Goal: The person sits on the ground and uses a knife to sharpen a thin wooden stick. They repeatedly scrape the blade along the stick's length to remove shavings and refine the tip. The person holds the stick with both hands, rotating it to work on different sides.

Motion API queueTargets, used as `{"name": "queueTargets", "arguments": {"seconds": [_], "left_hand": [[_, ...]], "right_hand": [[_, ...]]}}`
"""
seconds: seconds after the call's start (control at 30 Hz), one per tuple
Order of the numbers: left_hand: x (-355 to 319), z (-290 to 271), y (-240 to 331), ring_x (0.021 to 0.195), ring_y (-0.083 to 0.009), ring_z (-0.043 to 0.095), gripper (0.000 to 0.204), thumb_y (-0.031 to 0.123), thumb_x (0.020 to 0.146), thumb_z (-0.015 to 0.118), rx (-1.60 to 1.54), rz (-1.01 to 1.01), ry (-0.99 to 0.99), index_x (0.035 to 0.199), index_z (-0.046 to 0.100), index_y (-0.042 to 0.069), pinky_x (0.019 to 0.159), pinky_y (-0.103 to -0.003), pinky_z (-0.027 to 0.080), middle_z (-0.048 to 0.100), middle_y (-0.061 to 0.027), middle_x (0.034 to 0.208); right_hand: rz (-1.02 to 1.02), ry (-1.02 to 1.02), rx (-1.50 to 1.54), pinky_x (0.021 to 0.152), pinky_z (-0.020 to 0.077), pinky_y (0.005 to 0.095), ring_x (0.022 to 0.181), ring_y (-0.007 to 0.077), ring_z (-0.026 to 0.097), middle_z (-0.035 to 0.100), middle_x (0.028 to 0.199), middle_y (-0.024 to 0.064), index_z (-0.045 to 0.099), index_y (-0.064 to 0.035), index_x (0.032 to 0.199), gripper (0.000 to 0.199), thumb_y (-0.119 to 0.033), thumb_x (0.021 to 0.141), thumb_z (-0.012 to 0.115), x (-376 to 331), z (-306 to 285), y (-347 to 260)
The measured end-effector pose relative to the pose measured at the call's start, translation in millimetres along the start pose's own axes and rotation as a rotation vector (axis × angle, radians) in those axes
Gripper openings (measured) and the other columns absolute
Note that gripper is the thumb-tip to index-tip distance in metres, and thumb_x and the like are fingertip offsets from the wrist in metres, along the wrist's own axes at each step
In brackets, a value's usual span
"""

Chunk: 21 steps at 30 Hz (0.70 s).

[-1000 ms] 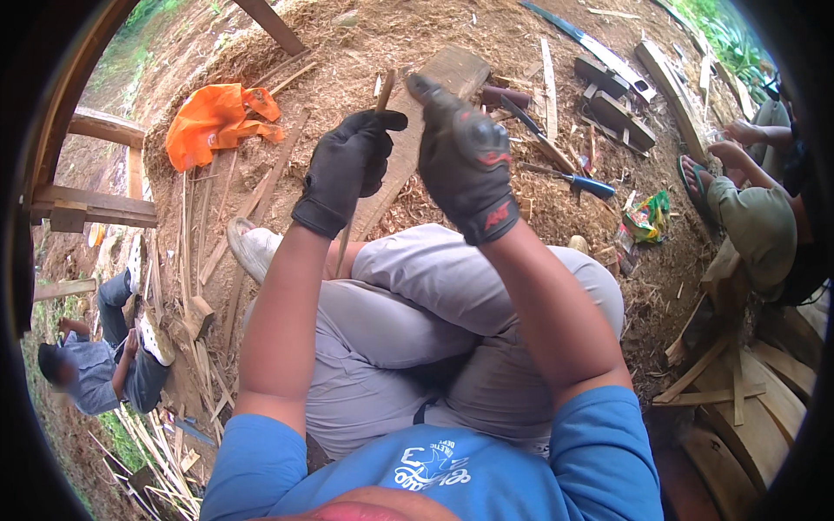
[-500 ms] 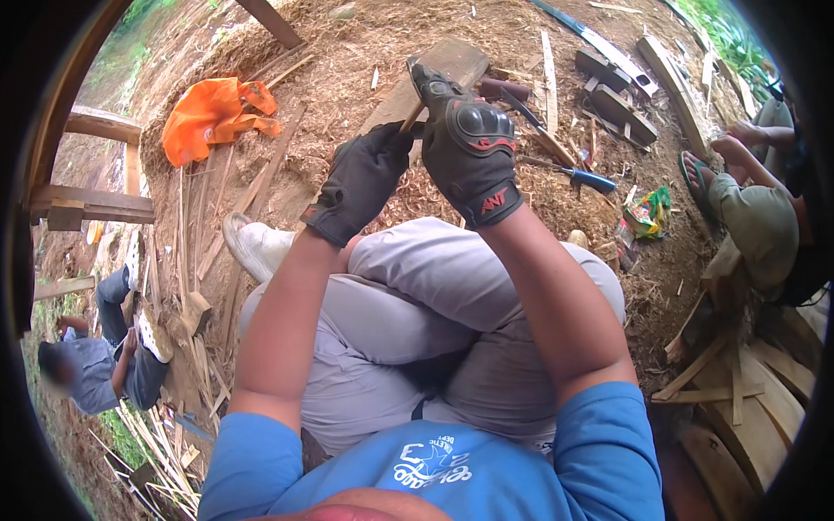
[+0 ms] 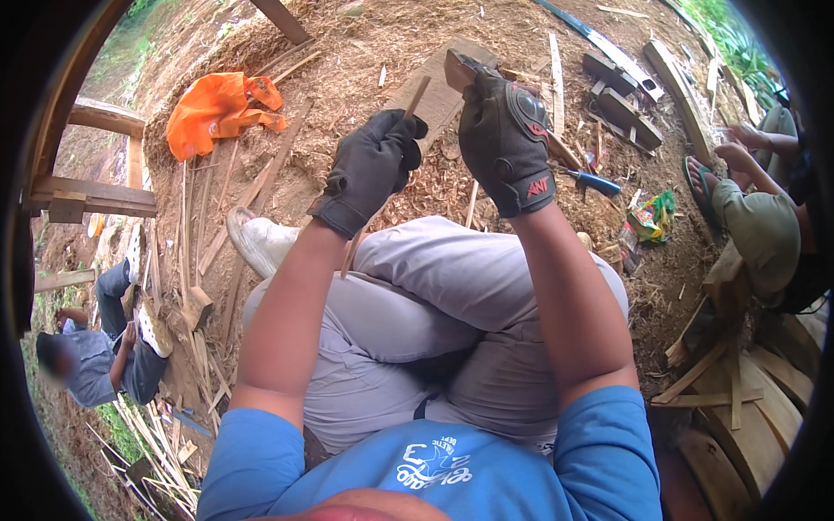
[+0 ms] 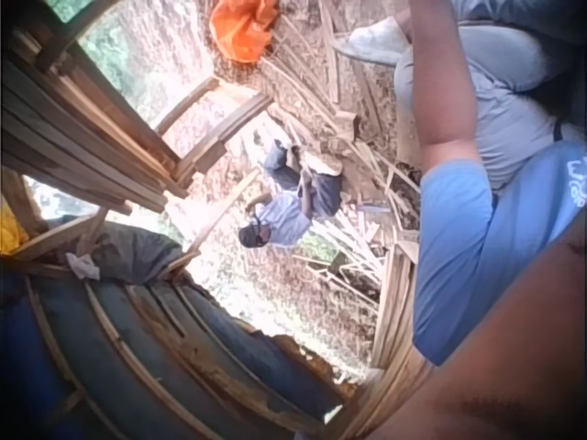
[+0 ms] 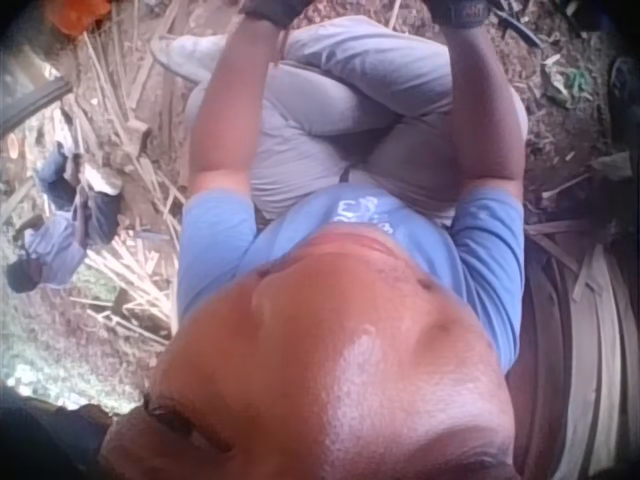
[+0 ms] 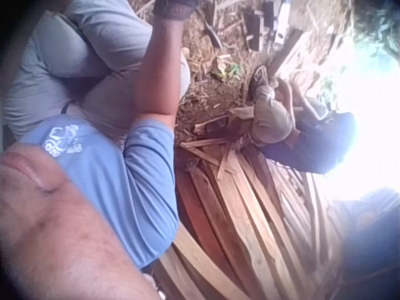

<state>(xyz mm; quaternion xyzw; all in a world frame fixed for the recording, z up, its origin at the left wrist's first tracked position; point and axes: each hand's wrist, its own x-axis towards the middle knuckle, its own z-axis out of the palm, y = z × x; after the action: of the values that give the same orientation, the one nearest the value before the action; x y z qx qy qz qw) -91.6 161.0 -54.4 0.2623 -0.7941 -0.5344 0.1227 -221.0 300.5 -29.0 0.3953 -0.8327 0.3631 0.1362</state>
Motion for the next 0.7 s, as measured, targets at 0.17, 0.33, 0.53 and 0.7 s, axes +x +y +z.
{"name": "queueTargets", "arguments": {"seconds": [0.17, 0.33, 0.53, 0.7], "left_hand": [[-4, 0, 11, 0.057, -0.0050, 0.053, 0.029, 0.023, 0.111, 0.050, -0.012, 0.047, -0.088, 0.113, 0.075, 0.008, 0.049, -0.024, 0.042, 0.061, 0.0028, 0.067], [-4, -6, 13, 0.059, -0.0095, 0.059, 0.033, 0.024, 0.111, 0.047, 0.186, 0.057, -0.042, 0.114, 0.075, 0.007, 0.056, -0.028, 0.049, 0.066, -0.0017, 0.069], [9, -15, 15, 0.053, -0.0090, 0.058, 0.027, 0.020, 0.109, 0.049, 0.106, -0.068, 0.031, 0.114, 0.073, 0.007, 0.053, -0.028, 0.048, 0.076, -0.0075, 0.077], [-1, -12, 26, 0.047, -0.0037, 0.049, 0.027, 0.018, 0.110, 0.048, -0.101, -0.102, -0.014, 0.111, 0.072, 0.006, 0.042, -0.023, 0.039, 0.075, -0.0068, 0.076]], "right_hand": [[-0.069, -0.091, -0.019, 0.075, 0.0531, 0.0491, 0.087, 0.0435, 0.069, 0.071, 0.092, 0.0223, 0.071, -0.0047, 0.115, 0.023, -0.016, 0.101, 0.057, -5, 14, 7], [-0.086, -0.031, -0.034, 0.082, 0.0559, 0.0476, 0.092, 0.0412, 0.070, 0.073, 0.095, 0.0205, 0.071, -0.0053, 0.118, 0.024, -0.011, 0.099, 0.058, -14, 15, -12], [-0.083, -0.055, -0.031, 0.081, 0.0558, 0.0471, 0.090, 0.0422, 0.070, 0.073, 0.099, 0.0227, 0.072, -0.0045, 0.117, 0.023, -0.014, 0.100, 0.059, -13, 5, -21], [-0.009, -0.031, -0.056, 0.078, 0.0526, 0.0506, 0.082, 0.0404, 0.068, 0.070, 0.084, 0.0187, 0.070, -0.0038, 0.103, 0.021, -0.017, 0.100, 0.054, 0, 2, 10]]}}
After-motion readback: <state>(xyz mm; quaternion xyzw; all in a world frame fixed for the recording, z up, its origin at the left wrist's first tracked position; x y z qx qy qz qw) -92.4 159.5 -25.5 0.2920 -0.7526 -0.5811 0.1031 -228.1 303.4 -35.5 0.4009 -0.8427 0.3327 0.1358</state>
